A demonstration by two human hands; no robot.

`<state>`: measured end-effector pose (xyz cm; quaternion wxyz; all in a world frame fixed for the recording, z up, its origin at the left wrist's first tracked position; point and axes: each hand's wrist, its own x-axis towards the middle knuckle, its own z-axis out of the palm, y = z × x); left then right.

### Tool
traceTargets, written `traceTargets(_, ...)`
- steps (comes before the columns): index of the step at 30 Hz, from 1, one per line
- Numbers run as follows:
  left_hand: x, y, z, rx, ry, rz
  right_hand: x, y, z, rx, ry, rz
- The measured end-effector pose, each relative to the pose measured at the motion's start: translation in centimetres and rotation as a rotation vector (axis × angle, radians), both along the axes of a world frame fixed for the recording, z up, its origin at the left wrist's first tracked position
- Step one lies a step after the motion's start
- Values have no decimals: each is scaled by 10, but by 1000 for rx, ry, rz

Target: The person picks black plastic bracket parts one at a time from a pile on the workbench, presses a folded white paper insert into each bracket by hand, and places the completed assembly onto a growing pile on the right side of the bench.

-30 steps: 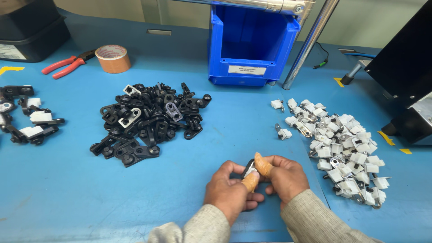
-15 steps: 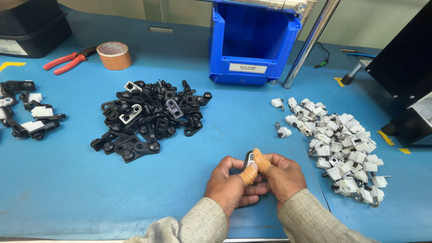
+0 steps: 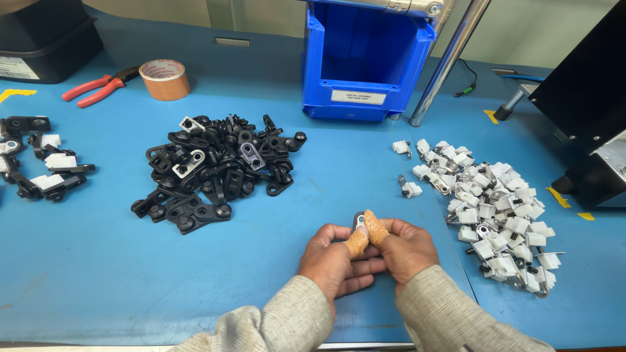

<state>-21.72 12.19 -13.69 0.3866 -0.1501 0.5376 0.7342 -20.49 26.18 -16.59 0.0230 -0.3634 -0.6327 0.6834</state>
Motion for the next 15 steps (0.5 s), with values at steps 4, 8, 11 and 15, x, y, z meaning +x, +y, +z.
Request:
traceTargets(4,1,6,-7,-28,10,53,2,-9,-3,75,60,-71)
traceTargets(8,-2,5,-11,-30,-31,102,21,-19,-2,104,192,83)
traceTargets(11,-3,3,-14,-36,-50,115,37,-22,-1,575,22,246)
traceTargets(15,-4,0,-16,-9,-74,107,51,-15,-3,556,223,447)
